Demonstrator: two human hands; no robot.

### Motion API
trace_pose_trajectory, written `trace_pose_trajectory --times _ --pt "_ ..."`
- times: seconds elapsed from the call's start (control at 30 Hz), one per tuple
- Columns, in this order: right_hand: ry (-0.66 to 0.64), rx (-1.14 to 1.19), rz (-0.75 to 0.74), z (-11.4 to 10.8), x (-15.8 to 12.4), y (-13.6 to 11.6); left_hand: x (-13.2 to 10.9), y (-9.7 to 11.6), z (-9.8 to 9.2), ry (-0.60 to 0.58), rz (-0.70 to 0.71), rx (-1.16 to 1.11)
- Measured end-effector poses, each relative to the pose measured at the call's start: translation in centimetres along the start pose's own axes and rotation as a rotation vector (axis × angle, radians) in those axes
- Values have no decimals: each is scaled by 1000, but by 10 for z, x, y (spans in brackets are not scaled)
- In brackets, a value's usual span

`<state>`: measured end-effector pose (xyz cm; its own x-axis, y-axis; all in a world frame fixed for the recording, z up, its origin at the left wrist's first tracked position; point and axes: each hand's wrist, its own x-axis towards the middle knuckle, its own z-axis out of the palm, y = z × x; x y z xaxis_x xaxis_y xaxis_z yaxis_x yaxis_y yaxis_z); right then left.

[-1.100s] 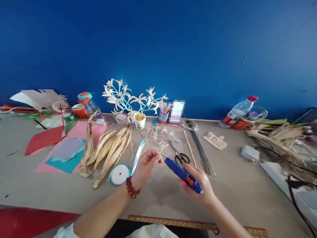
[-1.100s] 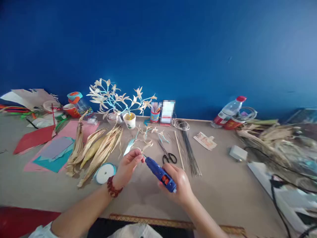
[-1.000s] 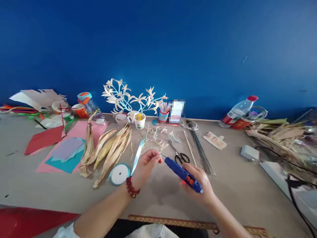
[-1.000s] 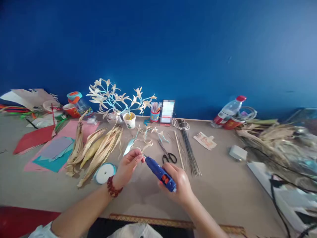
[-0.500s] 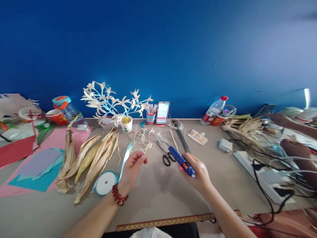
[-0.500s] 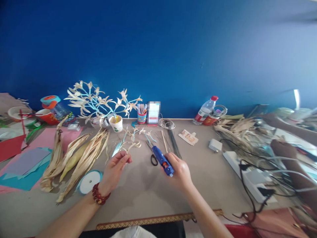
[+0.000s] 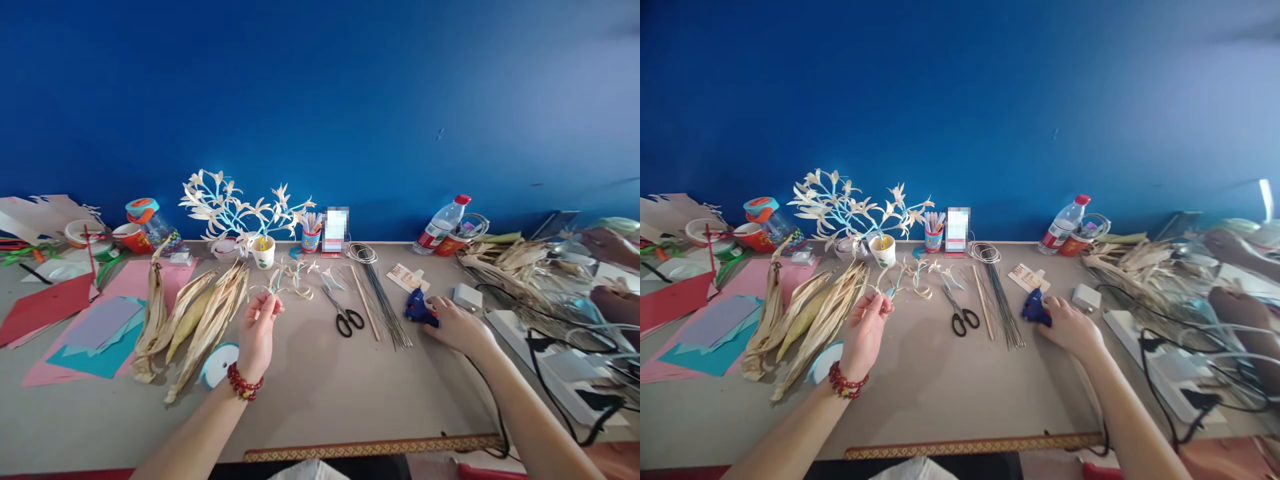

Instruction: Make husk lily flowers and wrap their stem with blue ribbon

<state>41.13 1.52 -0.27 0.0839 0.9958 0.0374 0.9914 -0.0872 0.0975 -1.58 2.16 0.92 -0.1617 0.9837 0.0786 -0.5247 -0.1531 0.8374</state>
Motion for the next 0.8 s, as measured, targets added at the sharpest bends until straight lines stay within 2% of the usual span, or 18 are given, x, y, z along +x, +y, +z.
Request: trace_pose_trajectory --times 0.07,0.13,0.17,0.23,0.3,0.37,0.43,0.5,0.6,0.8 --pt "51 -25 -30 -18 -2 -19 -1 0 1 10 19 1" --pt "123 72 -68 -39 -2 -54 -1 1 2 16 41 11" --pt "137 169 -130 -48 0 -77 -1 1 1 17 50 20" --pt "57 384 -356 -57 8 -125 -2 1 0 14 60 41" --pt "-10 458 -514 -54 21 -170 -2 0 -1 13 61 63" --pt "-11 451 -541 -43 36 -205 -3 -1 -2 20 54 82" --pt "8 443 -556 -30 50 -227 -3 -1 -2 24 43 101" --pt "40 442 -570 -19 58 -235 -4 0 -1 18 32 114" --pt "97 452 -605 -13 56 -231 -6 1 1 4 10 119" --pt "267 582 -660 -31 16 -210 -13 -7 4 -51 -109 72"
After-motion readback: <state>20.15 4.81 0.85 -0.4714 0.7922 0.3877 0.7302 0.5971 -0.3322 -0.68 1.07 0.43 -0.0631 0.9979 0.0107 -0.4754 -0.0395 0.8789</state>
